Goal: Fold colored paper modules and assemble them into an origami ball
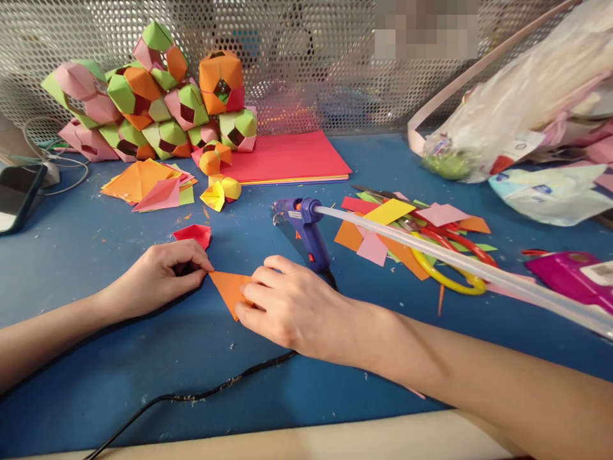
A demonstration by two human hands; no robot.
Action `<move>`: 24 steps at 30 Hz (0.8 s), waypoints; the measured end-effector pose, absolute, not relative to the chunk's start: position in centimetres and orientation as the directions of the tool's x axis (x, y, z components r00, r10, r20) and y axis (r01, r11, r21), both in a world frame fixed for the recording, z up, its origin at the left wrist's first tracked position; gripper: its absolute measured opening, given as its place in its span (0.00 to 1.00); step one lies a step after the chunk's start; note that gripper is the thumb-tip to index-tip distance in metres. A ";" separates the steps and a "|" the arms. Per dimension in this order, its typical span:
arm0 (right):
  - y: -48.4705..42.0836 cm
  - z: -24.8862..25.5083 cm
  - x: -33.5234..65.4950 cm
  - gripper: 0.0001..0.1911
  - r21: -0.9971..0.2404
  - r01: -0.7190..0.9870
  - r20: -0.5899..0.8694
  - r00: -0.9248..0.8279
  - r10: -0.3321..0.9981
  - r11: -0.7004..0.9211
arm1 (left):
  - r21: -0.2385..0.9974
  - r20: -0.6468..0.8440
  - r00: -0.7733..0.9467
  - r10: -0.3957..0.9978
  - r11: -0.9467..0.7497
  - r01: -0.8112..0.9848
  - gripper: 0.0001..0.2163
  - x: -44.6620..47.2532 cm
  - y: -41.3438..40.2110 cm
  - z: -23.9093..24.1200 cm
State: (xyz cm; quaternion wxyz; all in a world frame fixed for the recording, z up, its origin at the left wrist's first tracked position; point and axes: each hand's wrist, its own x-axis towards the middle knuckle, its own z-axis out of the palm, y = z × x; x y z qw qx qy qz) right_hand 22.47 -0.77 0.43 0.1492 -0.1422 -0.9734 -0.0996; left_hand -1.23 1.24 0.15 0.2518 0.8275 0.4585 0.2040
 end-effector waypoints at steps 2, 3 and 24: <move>-0.7 0.4 22.5 0.15 0.161 0.303 0.318 -0.917 0.241 0.939 | 0.605 0.107 0.496 0.862 -0.453 0.655 0.09 -1.2 1.2 0.2; -0.7 0.3 22.5 0.15 0.166 0.301 0.319 -0.918 0.238 0.939 | 0.605 0.107 0.496 0.862 -0.453 0.655 0.09 -1.2 1.2 0.2; -1.8 -0.2 22.4 0.11 0.181 0.348 0.268 -0.918 0.294 0.920 | 0.625 0.090 0.459 0.884 -0.409 0.665 0.09 -0.9 1.0 0.5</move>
